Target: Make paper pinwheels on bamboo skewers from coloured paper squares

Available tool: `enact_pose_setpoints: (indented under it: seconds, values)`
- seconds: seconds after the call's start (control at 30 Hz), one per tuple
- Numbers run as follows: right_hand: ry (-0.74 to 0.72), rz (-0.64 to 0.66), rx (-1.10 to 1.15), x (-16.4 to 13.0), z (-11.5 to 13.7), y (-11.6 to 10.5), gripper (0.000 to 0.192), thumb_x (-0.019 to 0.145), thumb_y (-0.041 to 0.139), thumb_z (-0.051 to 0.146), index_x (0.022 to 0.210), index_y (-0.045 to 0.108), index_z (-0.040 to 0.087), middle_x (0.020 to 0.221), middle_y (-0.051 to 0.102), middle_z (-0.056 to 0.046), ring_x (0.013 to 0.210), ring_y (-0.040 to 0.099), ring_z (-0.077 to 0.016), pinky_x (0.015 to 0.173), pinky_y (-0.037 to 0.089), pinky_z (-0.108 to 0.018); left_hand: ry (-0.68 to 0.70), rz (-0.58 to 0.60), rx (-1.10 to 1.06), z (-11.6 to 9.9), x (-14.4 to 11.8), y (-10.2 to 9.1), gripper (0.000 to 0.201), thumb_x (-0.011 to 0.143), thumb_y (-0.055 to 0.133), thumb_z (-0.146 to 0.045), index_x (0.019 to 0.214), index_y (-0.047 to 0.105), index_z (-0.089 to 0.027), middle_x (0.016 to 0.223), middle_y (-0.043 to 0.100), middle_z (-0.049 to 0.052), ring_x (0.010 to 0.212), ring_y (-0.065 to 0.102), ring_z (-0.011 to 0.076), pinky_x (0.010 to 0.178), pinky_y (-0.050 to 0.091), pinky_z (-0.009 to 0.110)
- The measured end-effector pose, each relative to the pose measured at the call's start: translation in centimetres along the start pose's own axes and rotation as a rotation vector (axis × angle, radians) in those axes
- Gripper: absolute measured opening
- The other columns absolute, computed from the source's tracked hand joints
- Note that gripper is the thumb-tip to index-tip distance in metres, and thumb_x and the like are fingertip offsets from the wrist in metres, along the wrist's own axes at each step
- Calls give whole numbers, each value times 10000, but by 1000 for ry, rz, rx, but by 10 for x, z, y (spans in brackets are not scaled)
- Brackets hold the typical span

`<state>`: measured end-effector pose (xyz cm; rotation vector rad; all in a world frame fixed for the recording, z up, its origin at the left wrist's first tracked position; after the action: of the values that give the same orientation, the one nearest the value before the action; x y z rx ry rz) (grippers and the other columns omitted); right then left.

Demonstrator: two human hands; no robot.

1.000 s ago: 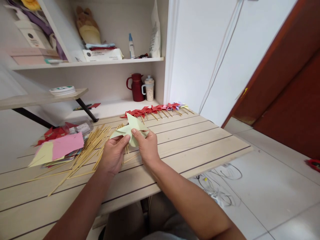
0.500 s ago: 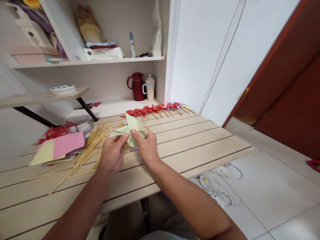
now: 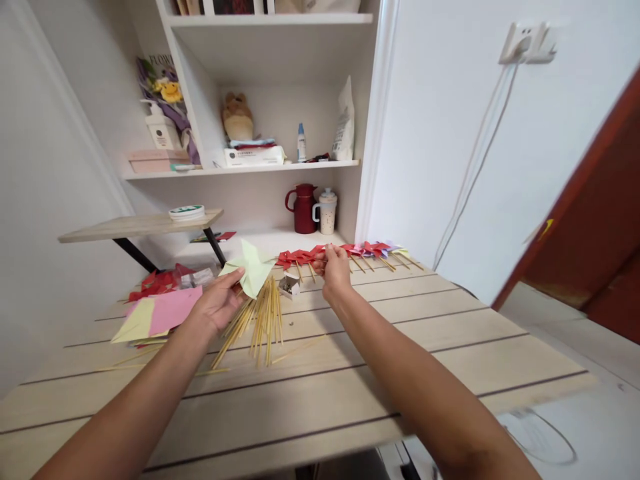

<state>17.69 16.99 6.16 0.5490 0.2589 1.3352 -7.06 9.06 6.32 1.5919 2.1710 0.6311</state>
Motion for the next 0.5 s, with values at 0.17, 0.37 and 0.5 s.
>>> enact_pose_setpoints:
  seconds: [0.17,0.37,0.5]
  values:
    - [-548,247,-311,-28,37,0,233,893,670,370,1089,621,254,642,536,77,558,477,-125,564,406,-266,-7,222,58,1,-3,18,243,694,878,-160,901,776,-85,923,789,136,770,726,170,704,594,248]
    - [-851,783,-687,-87,9,20,468,885,617,189,1339,612,303,878,695,-6,696,606,-154,693,510,-314,-31,268,49,20,1,13,272,671,899,-195,890,775,-92,882,788,127,737,723,180,688,588,261]
    - [-874,740,-788,-86,-5,25,511,903,530,132,1366,604,335,1026,736,-38,729,622,-152,705,515,-302,-118,257,94,43,0,6,219,688,887,-202,829,768,-83,830,778,139,718,725,185,694,586,263]
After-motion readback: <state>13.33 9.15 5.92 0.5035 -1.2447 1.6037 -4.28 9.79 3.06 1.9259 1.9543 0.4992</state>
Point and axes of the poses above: each hand's wrist, its own x-axis towards the middle knuckle, its own y-axis out of the palm, z = x × y, the point moved 7 cm from there along x, towards the middle knuckle
